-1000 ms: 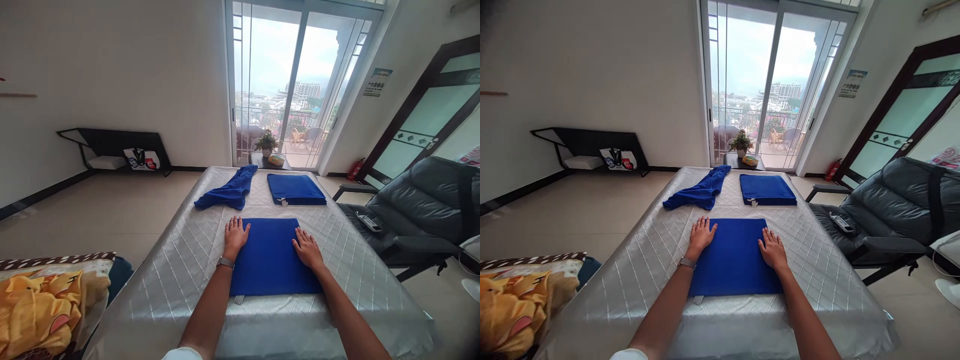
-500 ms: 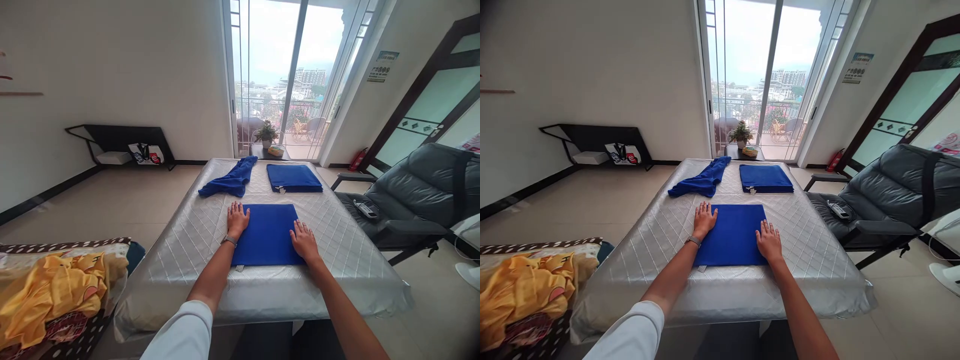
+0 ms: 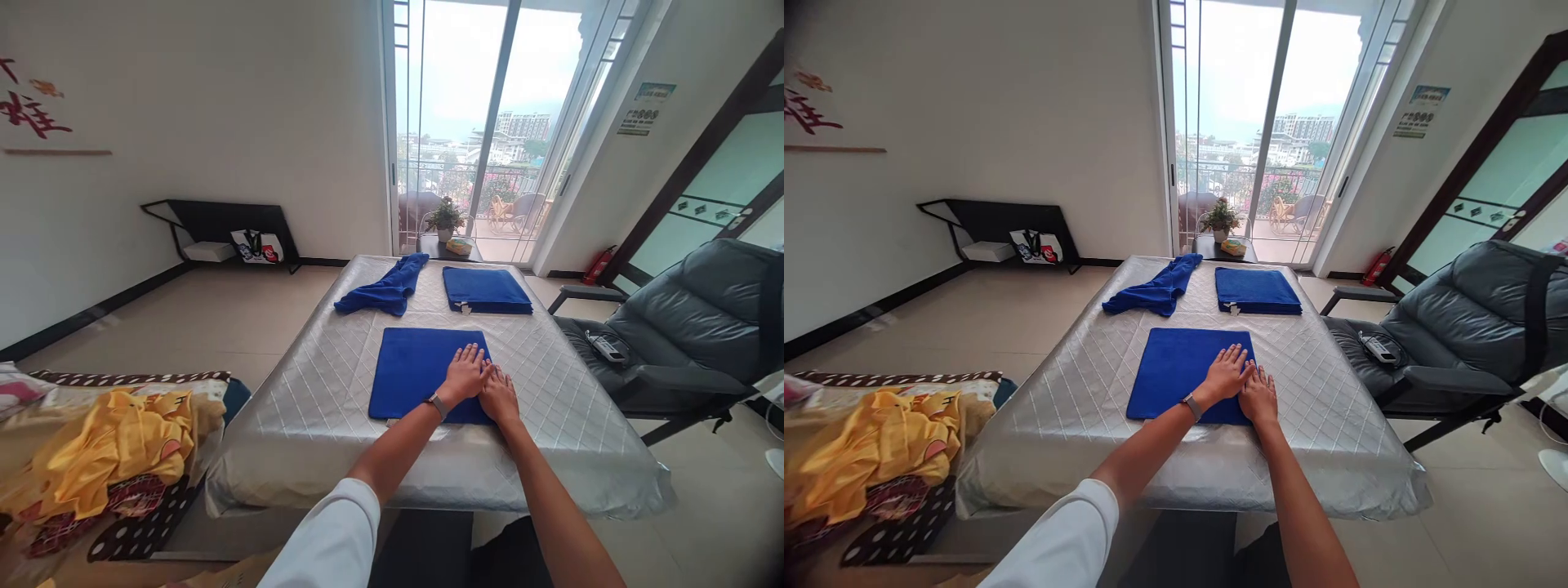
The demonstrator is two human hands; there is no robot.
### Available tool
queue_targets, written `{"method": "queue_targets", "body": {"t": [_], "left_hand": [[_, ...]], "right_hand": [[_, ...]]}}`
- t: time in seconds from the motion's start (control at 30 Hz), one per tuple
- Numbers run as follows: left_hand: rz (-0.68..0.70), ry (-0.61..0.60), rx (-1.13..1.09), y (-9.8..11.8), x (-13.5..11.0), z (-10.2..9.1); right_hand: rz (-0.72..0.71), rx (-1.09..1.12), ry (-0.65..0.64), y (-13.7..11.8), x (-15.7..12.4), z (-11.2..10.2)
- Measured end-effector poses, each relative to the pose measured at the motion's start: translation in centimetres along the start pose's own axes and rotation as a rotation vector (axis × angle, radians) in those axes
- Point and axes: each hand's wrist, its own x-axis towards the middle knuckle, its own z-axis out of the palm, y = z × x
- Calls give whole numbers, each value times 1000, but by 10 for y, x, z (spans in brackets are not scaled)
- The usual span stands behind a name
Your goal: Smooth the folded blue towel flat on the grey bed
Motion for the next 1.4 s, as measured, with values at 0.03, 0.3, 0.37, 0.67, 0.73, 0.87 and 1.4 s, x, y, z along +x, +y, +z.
{"method": "queue_targets", "body": {"t": [0.03,0.3,0.37,0.67,0.73,0.87,1.4], "left_hand": [[14,-16,-4,6,-1,4],[-68,-123,-19,-50,-41,-8],[-135,-157,-5,-76,-60,-21],[-374,-205,98,-142,-136,-55],[-377,-191,102,-141,-138,-55],[-380,-168,107,-137,-136,-53],[-356,-105,146,-102,-127,-52]], "right_hand": [[-8,-7,0,0,0,0],[30,51,24,-3,0,-3],[35,63,27,-3,0,-3],[42,51,9,-4,2,-1],[39,52,27,-5,1,-4],[13,36,119,-6,-12,-11],[14,27,-38,5,-48,-3]]}}
